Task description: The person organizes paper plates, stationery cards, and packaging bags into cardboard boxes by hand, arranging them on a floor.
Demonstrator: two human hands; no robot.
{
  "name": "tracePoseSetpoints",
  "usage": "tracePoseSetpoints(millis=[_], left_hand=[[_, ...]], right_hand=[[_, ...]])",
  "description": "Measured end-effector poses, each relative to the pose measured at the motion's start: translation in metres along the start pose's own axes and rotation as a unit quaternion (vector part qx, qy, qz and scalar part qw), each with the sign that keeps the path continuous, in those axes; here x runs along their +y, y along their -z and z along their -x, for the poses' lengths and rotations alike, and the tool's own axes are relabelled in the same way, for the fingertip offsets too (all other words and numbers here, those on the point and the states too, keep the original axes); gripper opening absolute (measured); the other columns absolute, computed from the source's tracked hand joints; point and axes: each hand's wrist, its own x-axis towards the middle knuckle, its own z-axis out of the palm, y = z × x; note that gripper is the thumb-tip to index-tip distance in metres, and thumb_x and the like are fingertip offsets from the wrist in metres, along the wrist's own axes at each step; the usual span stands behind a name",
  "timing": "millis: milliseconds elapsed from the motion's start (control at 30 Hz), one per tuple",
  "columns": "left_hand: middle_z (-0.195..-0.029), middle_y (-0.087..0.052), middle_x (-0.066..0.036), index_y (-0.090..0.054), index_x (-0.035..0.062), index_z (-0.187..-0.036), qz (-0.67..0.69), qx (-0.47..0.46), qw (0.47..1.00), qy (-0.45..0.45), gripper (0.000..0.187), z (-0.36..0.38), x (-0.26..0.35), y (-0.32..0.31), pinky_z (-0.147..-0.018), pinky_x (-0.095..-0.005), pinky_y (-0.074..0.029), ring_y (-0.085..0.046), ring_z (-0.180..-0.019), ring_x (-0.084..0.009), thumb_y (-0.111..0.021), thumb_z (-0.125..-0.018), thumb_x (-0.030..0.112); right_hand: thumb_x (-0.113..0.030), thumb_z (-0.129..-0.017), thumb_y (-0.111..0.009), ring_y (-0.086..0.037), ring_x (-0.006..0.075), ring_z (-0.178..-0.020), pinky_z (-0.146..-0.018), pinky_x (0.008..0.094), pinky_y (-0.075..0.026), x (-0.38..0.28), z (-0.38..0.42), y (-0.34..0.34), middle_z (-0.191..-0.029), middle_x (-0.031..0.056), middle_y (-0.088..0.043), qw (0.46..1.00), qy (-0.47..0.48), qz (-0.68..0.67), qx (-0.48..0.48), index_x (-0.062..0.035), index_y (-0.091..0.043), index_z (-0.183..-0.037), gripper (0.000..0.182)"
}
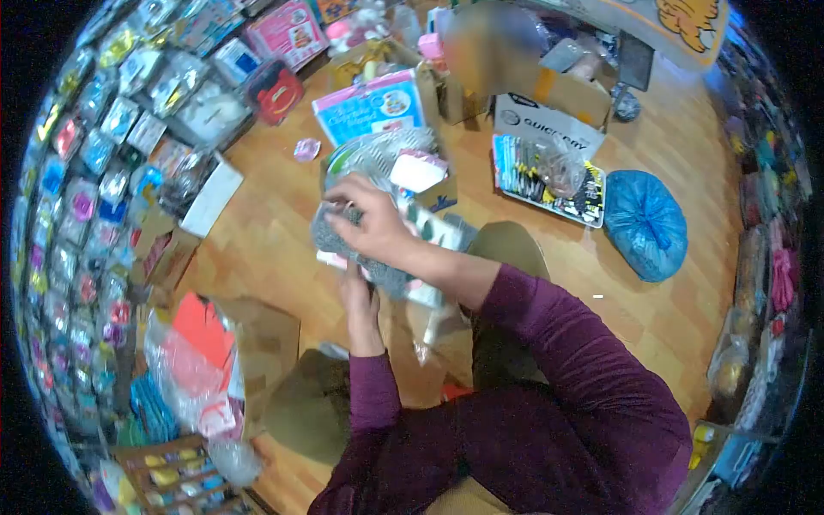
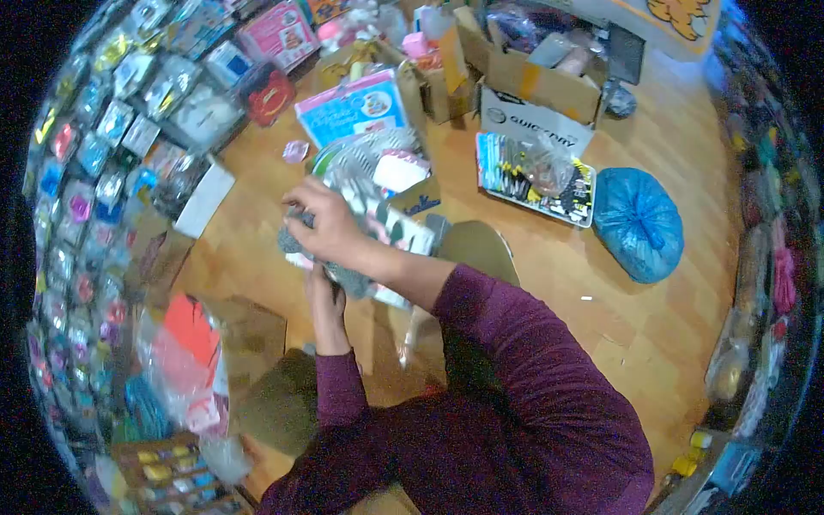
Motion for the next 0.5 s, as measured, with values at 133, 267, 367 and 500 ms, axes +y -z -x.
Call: tracePoseSetpoints(millis=[133,267,367,500], left_hand=[[-0.118,-0.041,-0.010,-0.031,0.0034,-0.122,0.055,-0.017,0.998,-0.003,0.039,0.036,0.025,-0.010,-0.087,-0.0346,-0.039,-0.045,-0.104,-0.0207,-0.042,-0.088,0.020],[-0.119,-0.042,-0.009,-0.032,0.0038,-0.121,0.041,-0.013,0.999,-0.004,0.036,0.065,0.036,-0.010,-0.089,-0.0347,-0.036,-0.045,-0.103,-0.0211,-0.038,-0.089,0.018],[-0.116,-0.044,-0.008,-0.033,0.0036,-0.121,0.024,-0.042,0.997,-0.057,0.036,0.073,0.043,-0.015,-0.090,-0.0332,-0.035,-0.044,-0.104,-0.0199,-0.038,-0.090,0.020],[-0.115,-0.045,-0.009,-0.034,0.0033,-0.118,-0.024,0.008,0.998,-0.055,0.034,0.067,0.080,-0.026,-0.088,-0.0330,-0.038,-0.044,-0.104,-0.0196,-0.037,-0.089,0.020]], right_hand=[[-0.013,-0.067,-0.057,-0.046,0.0317,-0.092,-0.082,0.0387,-0.036,0.012,0.026,-0.018,-0.100,0.0141,-0.052,0.941,0.134,0.284,-0.123,-0.0025,-0.053,-0.097,0.032],[-0.014,-0.072,-0.051,-0.050,0.0336,-0.089,-0.077,0.0386,-0.038,0.034,0.012,-0.007,-0.093,0.0176,-0.055,0.951,0.099,0.242,-0.164,-0.0008,-0.056,-0.086,0.020],[-0.009,-0.074,-0.046,-0.051,0.0354,-0.085,-0.072,0.0389,-0.039,0.029,-0.002,0.009,-0.085,0.0212,-0.055,0.957,-0.080,0.245,-0.134,0.0011,-0.056,-0.075,0.015],[-0.011,-0.075,-0.043,-0.039,0.0338,-0.111,-0.093,0.0389,-0.031,-0.012,0.029,-0.035,-0.117,0.0209,-0.043,0.917,0.140,0.326,-0.184,0.0006,-0.045,-0.111,0.038]])
